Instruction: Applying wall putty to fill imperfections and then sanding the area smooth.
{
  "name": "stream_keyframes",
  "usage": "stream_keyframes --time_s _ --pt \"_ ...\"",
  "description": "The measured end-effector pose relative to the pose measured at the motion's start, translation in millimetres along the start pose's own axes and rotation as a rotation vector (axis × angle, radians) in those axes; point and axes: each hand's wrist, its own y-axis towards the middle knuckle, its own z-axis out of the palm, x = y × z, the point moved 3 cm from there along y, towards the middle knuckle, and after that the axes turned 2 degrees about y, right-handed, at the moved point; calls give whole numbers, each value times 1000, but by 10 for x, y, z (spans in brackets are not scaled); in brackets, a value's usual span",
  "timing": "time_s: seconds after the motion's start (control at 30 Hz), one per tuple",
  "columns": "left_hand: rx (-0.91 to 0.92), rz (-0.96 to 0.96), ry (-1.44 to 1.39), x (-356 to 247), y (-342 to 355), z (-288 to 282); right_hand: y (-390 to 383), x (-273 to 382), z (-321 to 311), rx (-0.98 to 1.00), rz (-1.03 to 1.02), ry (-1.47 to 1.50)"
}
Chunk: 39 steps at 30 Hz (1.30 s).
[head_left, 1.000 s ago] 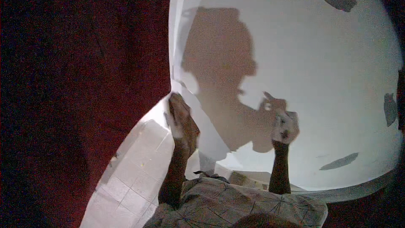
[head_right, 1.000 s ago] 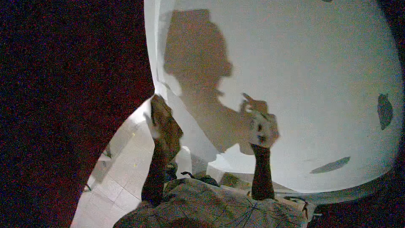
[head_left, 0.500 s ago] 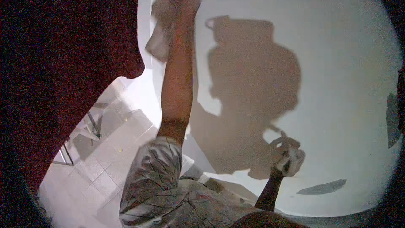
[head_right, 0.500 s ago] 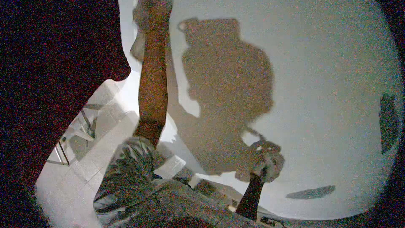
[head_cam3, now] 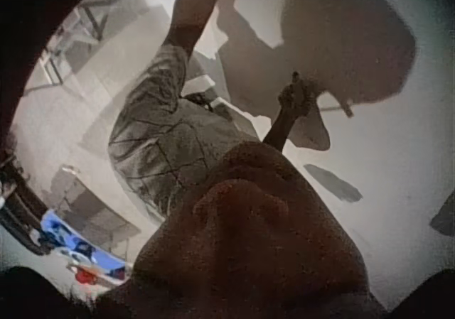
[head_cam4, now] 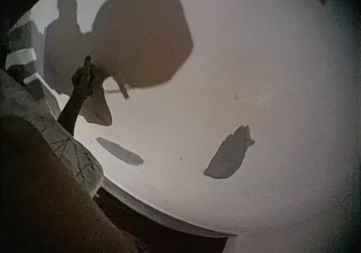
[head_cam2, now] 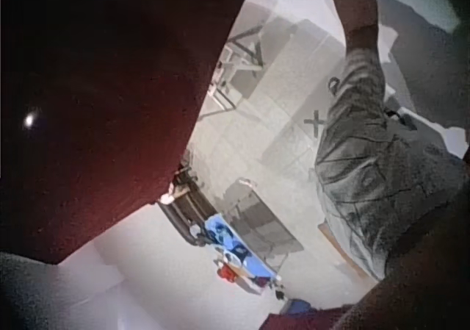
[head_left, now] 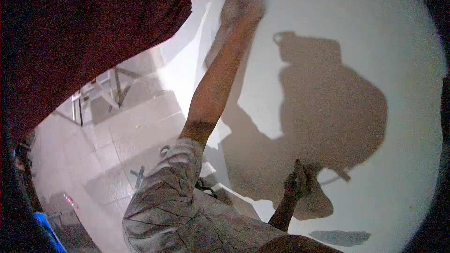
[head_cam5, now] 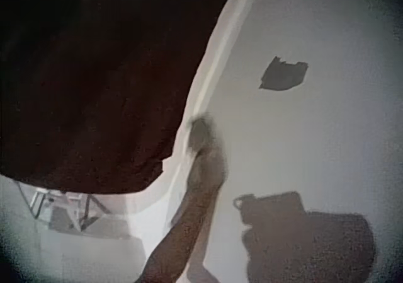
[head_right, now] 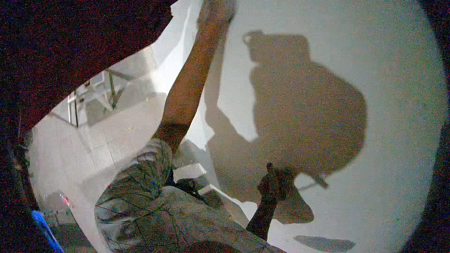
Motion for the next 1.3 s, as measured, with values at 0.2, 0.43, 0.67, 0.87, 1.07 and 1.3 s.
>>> stream_keyframes --time_s 0.2,0.43,0.67,0.87,1.07,1.3 --pt "-69 737 642 439 305 164 -65 266 -431 -75 -343 -302" --pt "-285 -303 -904 2029 -3973 79 -84 906 -2294 -289 -1399 -1380" --pt "138 -1382 -391 2214 -8078 -551 -244 1149 -2567 -403 -1565 -1757" --pt "128 -1212 -377 2421 -6828 -168 -273 1365 -2689 -402 -1566 -1879" --pt "78 -721 -592 2723 -2874 572 -102 1424 -2767 -390 -1464 -1833" --pt "-25 19 403 2017 -2906 508 459 1453 -3342 -214 -1022 -1131"
